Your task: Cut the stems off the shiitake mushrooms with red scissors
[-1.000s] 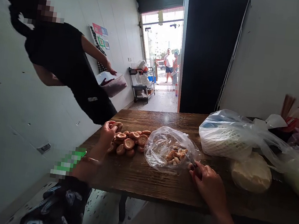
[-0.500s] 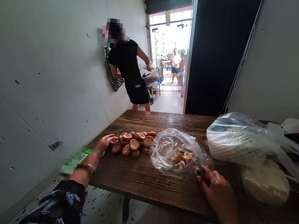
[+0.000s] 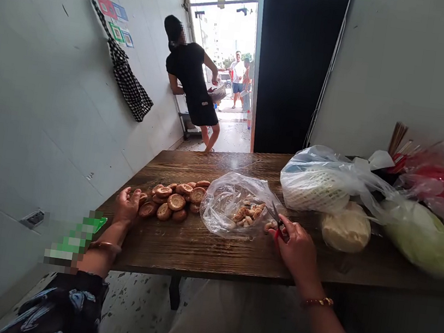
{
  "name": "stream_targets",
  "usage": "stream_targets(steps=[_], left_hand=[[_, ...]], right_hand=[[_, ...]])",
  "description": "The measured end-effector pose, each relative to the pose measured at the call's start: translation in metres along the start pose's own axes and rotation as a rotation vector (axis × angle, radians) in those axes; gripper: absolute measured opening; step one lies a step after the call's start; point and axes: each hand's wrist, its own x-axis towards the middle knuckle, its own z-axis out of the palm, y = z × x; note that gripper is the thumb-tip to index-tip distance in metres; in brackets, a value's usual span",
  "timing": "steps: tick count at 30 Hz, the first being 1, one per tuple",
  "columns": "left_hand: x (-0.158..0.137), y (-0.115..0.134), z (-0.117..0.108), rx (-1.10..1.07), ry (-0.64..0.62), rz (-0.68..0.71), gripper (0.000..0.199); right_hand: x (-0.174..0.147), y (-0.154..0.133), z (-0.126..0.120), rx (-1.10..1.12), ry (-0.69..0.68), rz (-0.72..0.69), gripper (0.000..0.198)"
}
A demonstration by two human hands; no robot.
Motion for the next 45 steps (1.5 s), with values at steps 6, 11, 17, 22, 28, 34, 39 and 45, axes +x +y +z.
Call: stream_targets(steps=[6,11,17,22,28,34,39,45], left_hand=[[-0.023,0.039,-0.005,-0.063,0.063,0.063,0.050],[-0.080,0.115,0.000,-0.168,-0.186,0.479,0.038],[-0.165,0.180,0.021,-0.126,-0.619,0.977,0.036],[-0.202,0.196,0.058,-0.038,-0.838,1.078,0.047],[-0.204,0.190,0.087,0.084,-0.734,1.040,0.042],[-0.205,0.183,0.085,0.204,-0.578,1.108,0.025],[-0.204,0.182,0.083,0.172,-0.507,1.156,0.021],[-0.201,0.181,0.085,0.107,-0.479,1.160,0.025]], right_hand=[[0.002,0.006,-0.002,0.019,0.126,0.005,0.057],[0.001,0.018,-0.012,0.011,0.029,0.157,0.057],[0.020,0.023,-0.045,-0.308,-0.363,0.269,0.057],[0.044,0.008,-0.069,-0.464,-0.658,0.222,0.047],[0.052,0.006,-0.077,-0.478,-0.622,0.204,0.024],[0.038,0.009,-0.081,-0.447,-0.529,0.186,0.023],[0.033,-0.002,-0.084,-0.406,-0.406,0.111,0.029],[0.027,-0.040,-0.057,-0.135,-0.386,-0.224,0.032]])
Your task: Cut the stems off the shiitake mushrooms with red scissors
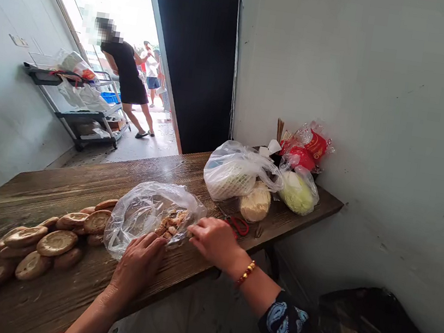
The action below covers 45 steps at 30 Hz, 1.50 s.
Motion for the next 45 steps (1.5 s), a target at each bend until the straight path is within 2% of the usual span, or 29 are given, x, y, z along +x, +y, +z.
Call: stream_targets(steps=[1,4,8,13,15,18,20,26,30,37,40,43,45], left_hand=[[0.000,-0.001,0.000,-0.014,0.006,-0.005,0.025],[0.002,-0.002,-0.002,-0.062,0.022,-0.010,0.025],[0.004,-0.002,-0.006,-0.093,0.056,0.006,0.027],[0.004,-0.004,-0.005,-0.118,0.079,0.015,0.024],[0.004,-0.005,-0.004,-0.136,0.094,0.016,0.021],[0.005,-0.007,-0.005,-0.162,0.096,0.030,0.018],[0.007,-0.007,-0.006,-0.176,0.071,0.045,0.017],[0.008,-0.004,-0.008,-0.164,0.032,0.065,0.018],[0.008,-0.003,-0.006,-0.146,-0.006,0.046,0.019],[0.002,0.013,-0.015,-0.144,-0.092,-0.016,0.022],[0.001,0.016,-0.016,-0.139,-0.136,-0.113,0.022],[-0.001,0.019,-0.015,-0.122,-0.143,-0.180,0.019],[-0.002,0.021,-0.015,-0.102,-0.127,-0.172,0.018]], right_hand=[[0.004,-0.006,0.005,0.000,-0.014,-0.023,0.034],[0.016,-0.014,0.019,-0.024,-0.068,0.035,0.035],[0.022,-0.005,0.029,-0.026,-0.073,0.051,0.021],[0.016,0.008,0.030,0.008,-0.059,-0.014,0.024],[0.014,0.008,0.030,0.028,-0.048,-0.023,0.029],[0.015,0.001,0.033,0.053,-0.020,0.008,0.048],[0.018,-0.006,0.037,0.062,-0.006,0.045,0.051],[0.022,-0.009,0.040,0.082,-0.035,0.033,0.022],[0.016,0.005,0.034,0.112,-0.057,0.022,0.018],[0.003,0.003,0.036,0.246,-0.047,-0.005,0.020],[0.002,0.004,0.042,0.326,-0.032,-0.048,0.015],[0.001,0.009,0.049,0.478,0.044,-0.019,0.030],[-0.001,0.012,0.053,0.617,0.125,0.008,0.036]])
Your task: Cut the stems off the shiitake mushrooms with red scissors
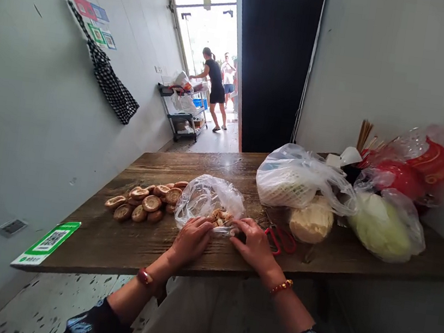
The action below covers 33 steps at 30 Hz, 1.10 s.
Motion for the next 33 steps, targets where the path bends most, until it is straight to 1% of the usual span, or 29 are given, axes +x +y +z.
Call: stream_targets(steps=[2,5,10,16,17,19,21,23,25,27,29,31,33], left_hand=[[-0.001,0.001,0.001,0.016,0.021,0.030,0.018],[-0.001,0.003,0.001,-0.004,0.051,0.068,0.018],[0.001,0.010,0.000,-0.068,0.058,0.133,0.016],[0.001,0.031,0.002,-0.095,0.011,0.143,0.010],[0.001,0.035,0.002,-0.127,0.010,0.142,0.011],[0.001,0.042,0.004,-0.258,0.018,0.138,0.011],[0.003,0.046,0.008,-0.439,0.034,0.097,0.012],[0.009,0.048,0.012,-0.577,0.061,-0.009,0.016],[0.017,0.047,0.018,-0.633,0.075,-0.135,0.019],[0.027,0.045,0.021,-0.639,0.056,-0.216,0.022],[0.038,0.045,0.022,-0.608,0.023,-0.251,0.025],[0.046,0.047,0.020,-0.534,-0.015,-0.250,0.026],[0.051,0.051,0.017,-0.440,-0.073,-0.215,0.025]], right_hand=[[-0.001,0.005,0.001,0.101,0.073,-0.001,0.029],[-0.002,0.010,0.001,0.159,0.135,0.029,0.015],[-0.002,0.012,-0.001,0.196,0.219,0.088,0.013],[-0.004,0.011,-0.004,0.336,0.329,0.144,0.013],[-0.006,0.011,-0.003,0.373,0.346,0.164,0.015],[-0.008,0.012,0.000,0.462,0.376,0.211,0.020],[-0.011,0.012,0.004,0.543,0.400,0.249,0.025],[-0.013,0.009,0.007,0.646,0.427,0.288,0.026],[-0.014,0.004,0.009,0.822,0.459,0.342,0.026],[-0.014,-0.002,0.007,1.016,0.478,0.390,0.026],[-0.015,-0.007,0.004,1.140,0.458,0.406,0.026],[-0.017,-0.008,0.001,1.210,0.415,0.410,0.023],[-0.019,-0.007,-0.001,1.268,0.371,0.418,0.021]])
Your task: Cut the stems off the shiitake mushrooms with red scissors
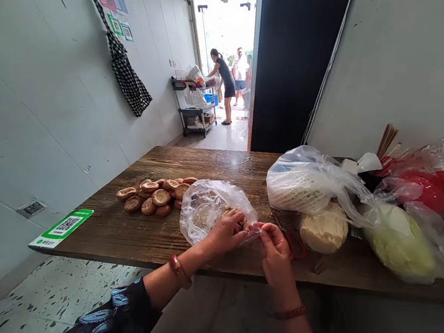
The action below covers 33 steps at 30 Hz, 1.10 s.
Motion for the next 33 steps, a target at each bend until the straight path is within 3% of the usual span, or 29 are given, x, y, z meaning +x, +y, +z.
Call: stream_targets(steps=[7,11,14,18,24,28,30,33], left_hand=[[0.006,0.013,-0.001,0.409,-0.173,-0.020,0.023],[0.003,0.006,-0.011,0.481,-0.194,-0.013,0.023],[-0.009,-0.007,-0.029,0.454,-0.081,-0.024,0.028],[-0.036,-0.029,-0.067,0.337,0.172,-0.033,0.029],[-0.074,-0.061,-0.121,0.318,0.551,-0.067,0.045],[-0.075,-0.077,-0.123,0.106,0.494,-0.218,0.064],[-0.071,-0.078,-0.112,-0.098,0.406,-0.304,0.072],[-0.063,-0.069,-0.091,-0.522,0.250,-0.416,0.075]], right_hand=[[0.004,0.004,-0.006,-0.032,0.035,-0.025,0.026],[0.004,0.004,-0.004,-0.114,0.067,-0.065,0.028],[0.003,0.002,-0.004,-0.144,0.106,-0.079,0.031],[0.004,-0.004,-0.005,-0.209,0.094,-0.074,0.041],[0.017,-0.026,-0.007,-1.124,-0.073,-0.232,0.075],[0.028,-0.038,-0.003,-1.347,-0.183,-0.269,0.041],[0.030,-0.044,0.006,-1.266,-0.219,-0.182,0.041],[0.029,-0.055,0.030,-0.966,-0.196,-0.031,0.050]])
